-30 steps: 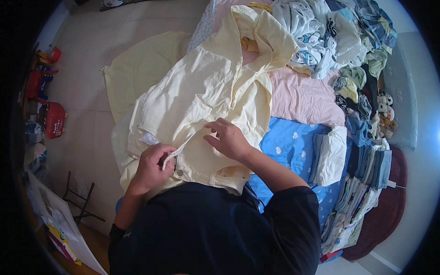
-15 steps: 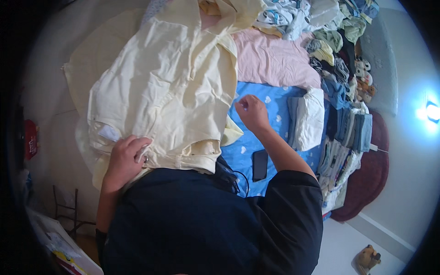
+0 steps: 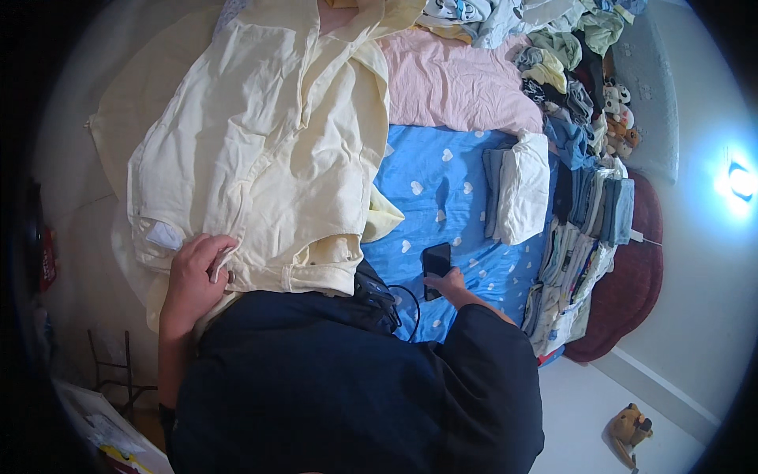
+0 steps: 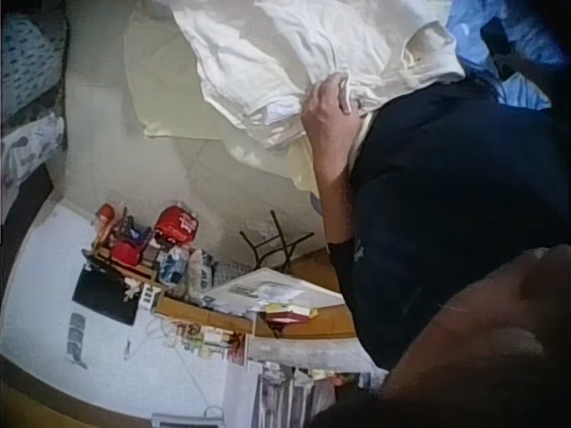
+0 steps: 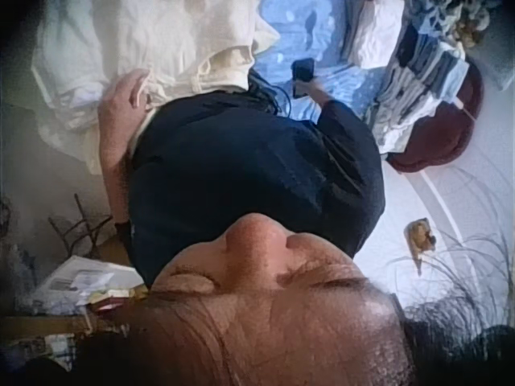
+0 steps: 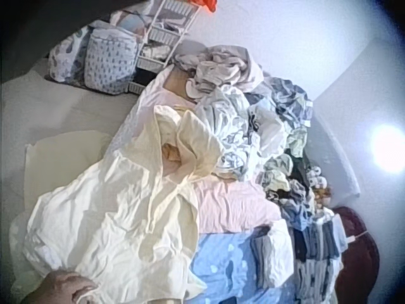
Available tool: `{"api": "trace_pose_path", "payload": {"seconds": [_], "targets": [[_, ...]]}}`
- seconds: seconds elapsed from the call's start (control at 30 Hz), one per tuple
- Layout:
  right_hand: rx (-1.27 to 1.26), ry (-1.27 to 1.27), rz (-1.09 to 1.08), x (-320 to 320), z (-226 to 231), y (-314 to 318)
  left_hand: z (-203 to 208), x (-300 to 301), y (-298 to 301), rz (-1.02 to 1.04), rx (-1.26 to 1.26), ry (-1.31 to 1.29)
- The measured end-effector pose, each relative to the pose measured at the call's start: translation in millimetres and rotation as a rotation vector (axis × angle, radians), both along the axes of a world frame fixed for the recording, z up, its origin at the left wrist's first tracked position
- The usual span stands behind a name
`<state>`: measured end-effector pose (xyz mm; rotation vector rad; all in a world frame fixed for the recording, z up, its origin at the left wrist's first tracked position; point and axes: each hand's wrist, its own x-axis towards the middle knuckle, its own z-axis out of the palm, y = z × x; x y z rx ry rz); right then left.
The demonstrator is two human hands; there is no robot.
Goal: Fold a pair of yellow trousers and place them on a pile of folded clothes.
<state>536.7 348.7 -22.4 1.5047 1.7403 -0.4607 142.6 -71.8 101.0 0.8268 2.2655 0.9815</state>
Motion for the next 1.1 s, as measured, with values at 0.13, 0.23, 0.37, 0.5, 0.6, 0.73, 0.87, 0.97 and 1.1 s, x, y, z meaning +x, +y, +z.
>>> {"api": "trace_pose_path", "payload": {"seconds": [0.13,0.23,0.37,0.5,0.6,0.73,0.87,0.97,1.1], "targets": [[0.131,0.167,-0.02,-5,-3,-18,-3,2,0,0.013,0.004,0.017],[0.245,0.209,0.098,-10,2,-28,0,1,3,0.009,-0.012,0.001],[0.296,0.154,0.049,-23,9,-37,-1,0,3,0.019,0.0,0.014],[0.274,0.091,0.023,-44,22,-45,-3,0,2,0.026,0.015,0.016],[0.316,0.021,0.056,-46,20,-49,-2,0,3,0.038,0.013,-0.002],[0.349,0.04,0.104,-38,16,-48,-3,-2,3,0.024,0.009,-0.017],[0.345,0.05,0.135,-37,13,-47,-2,-1,2,0.03,0.019,0.002],[0.344,0.046,0.123,-35,13,-46,-4,0,2,0.033,0.019,-0.009],[0.355,0.052,0.142,-32,11,-45,-4,-1,2,0.035,0.013,-0.032]]}}
